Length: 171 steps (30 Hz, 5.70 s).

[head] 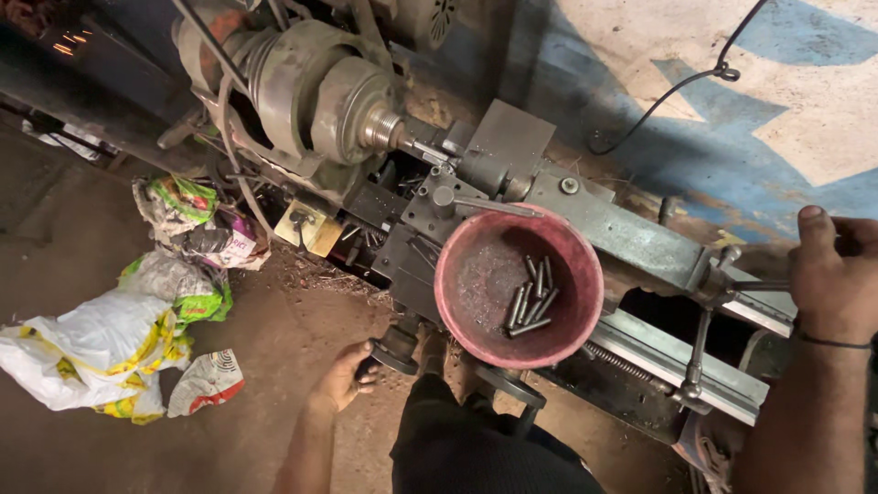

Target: The person operates a bench lathe to machine small cylindrical metal pins. They insert a pin into the lathe chuck, engage the machine to turn the part, operate the handwheels to feed the cutting tool, then remove the finished pin and drop it into a pink plastic bowl, repeating the cycle. At the end they carry the bowl of finished pins away from the machine.

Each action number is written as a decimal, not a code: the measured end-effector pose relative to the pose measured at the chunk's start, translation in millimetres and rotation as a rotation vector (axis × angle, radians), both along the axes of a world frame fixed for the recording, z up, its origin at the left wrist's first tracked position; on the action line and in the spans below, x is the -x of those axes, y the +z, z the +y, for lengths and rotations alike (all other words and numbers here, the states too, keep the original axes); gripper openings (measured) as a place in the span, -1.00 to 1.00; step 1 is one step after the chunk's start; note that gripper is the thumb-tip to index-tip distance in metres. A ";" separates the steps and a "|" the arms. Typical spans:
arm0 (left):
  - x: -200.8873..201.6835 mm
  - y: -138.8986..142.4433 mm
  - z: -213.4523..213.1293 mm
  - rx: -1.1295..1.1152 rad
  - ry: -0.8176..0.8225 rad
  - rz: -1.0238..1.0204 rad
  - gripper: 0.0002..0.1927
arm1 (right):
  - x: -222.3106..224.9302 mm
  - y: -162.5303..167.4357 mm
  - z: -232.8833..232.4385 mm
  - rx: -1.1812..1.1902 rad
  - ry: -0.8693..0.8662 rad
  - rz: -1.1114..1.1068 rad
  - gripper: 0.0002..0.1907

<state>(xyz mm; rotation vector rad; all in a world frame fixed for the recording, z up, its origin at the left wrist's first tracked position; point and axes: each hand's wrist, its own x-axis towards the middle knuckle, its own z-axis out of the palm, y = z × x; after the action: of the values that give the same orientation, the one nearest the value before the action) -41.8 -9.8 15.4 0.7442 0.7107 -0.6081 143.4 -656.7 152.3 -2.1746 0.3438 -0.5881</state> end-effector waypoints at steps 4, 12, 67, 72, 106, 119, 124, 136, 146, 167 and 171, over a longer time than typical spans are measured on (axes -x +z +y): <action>-2.5 12.8 -2.8 -0.305 -0.210 -0.156 -0.73 | -2.7 -13.9 -11.3 -0.146 0.029 -0.022 -0.71; 5.9 66.0 -47.8 -1.256 -0.337 -0.493 -0.30 | -2.0 -24.9 -20.4 -0.050 0.015 0.012 -0.71; -160.7 166.3 -227.7 -1.340 -1.222 -1.081 -0.77 | 104.7 -102.8 64.1 -0.399 0.351 0.019 -0.31; -156.3 184.1 -233.0 -1.418 -1.219 -0.981 -0.80 | 110.5 -104.7 64.5 -0.456 0.319 0.042 -0.45; -355.3 165.6 -85.1 -1.818 -1.342 -1.164 -0.76 | 74.1 -102.1 35.4 0.215 0.045 0.222 -0.79; -354.4 162.2 -81.1 -1.857 -1.370 -1.257 -0.75 | 218.2 -22.9 -32.4 -0.617 -0.277 0.262 -0.62; -333.1 190.0 -80.4 -1.786 -1.032 -1.621 -0.63 | 190.5 -19.4 34.6 -0.558 -0.183 -0.281 -0.51; -104.1 103.1 -11.5 -1.642 -0.203 -0.642 -0.64 | -10.1 36.0 29.8 0.225 -0.138 -0.083 -0.69; 9.9 -2.8 -35.6 -0.861 -0.413 0.069 -0.32 | 0.5 55.1 36.2 0.178 -0.158 -0.010 -0.67; -15.6 43.9 -17.4 -0.852 -0.402 -0.343 -0.39 | -8.7 -10.0 -13.3 -0.137 -0.064 0.009 -0.67; -14.7 71.4 -42.9 -1.061 -0.345 -0.425 -0.33 | -7.5 -8.9 -14.6 -0.042 -0.051 0.038 -0.70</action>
<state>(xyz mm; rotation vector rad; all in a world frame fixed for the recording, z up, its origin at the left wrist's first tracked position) -27.2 -52.8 86.7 1.9451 0.4716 -0.3199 150.9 -671.3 143.4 -2.1443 0.4293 -0.5628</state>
